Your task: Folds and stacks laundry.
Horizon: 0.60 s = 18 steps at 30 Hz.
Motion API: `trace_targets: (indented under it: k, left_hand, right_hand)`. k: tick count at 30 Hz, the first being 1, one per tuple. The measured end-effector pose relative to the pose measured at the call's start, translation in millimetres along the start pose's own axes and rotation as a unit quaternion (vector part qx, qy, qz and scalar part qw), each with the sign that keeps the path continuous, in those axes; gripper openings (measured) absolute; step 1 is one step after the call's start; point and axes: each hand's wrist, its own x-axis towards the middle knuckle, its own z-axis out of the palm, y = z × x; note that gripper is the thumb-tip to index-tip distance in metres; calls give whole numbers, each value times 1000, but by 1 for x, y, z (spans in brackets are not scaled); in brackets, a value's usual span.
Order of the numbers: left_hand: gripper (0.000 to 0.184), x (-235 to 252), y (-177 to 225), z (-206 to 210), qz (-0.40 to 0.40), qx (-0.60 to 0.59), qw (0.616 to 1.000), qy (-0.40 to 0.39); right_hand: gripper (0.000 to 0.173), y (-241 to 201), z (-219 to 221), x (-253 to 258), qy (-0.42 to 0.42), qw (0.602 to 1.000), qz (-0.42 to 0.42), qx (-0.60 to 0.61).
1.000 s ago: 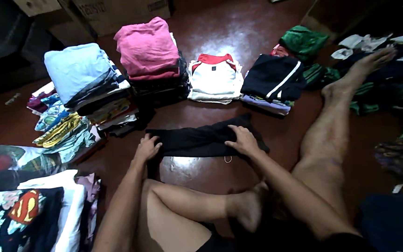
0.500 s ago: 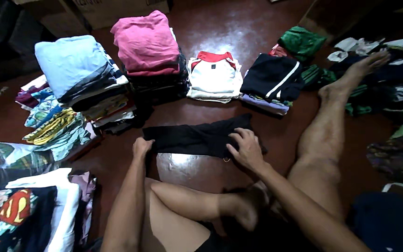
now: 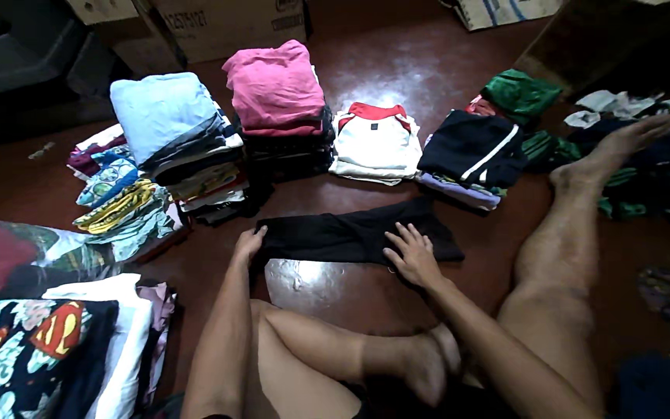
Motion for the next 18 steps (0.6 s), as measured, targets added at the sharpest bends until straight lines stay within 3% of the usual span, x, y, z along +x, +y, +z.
trace_targets:
  k: [4, 6, 9, 14, 16, 18]
  left_hand:
    - [47, 0, 0, 3, 42, -74, 996, 36]
    - [55, -5, 4, 5, 14, -107, 994, 11]
    - [73, -4, 4, 8, 1, -28, 1000, -11]
    - [52, -8, 17, 19, 69, 135, 984, 89]
    - [43, -5, 15, 22, 75, 158, 981, 85]
    - [41, -3, 16, 21, 76, 124, 986, 87]
  right_hand:
    - [65, 26, 19, -1, -6, 999, -47, -1]
    - [62, 27, 12, -1, 6, 1000, -23, 14]
    - [61, 12, 2, 2, 41, 999, 8, 12]
    - [48, -28, 6, 15, 79, 995, -55, -1]
    - [48, -41, 11, 27, 67, 997, -39, -2]
    - [38, -45, 15, 41, 79, 997, -8, 2]
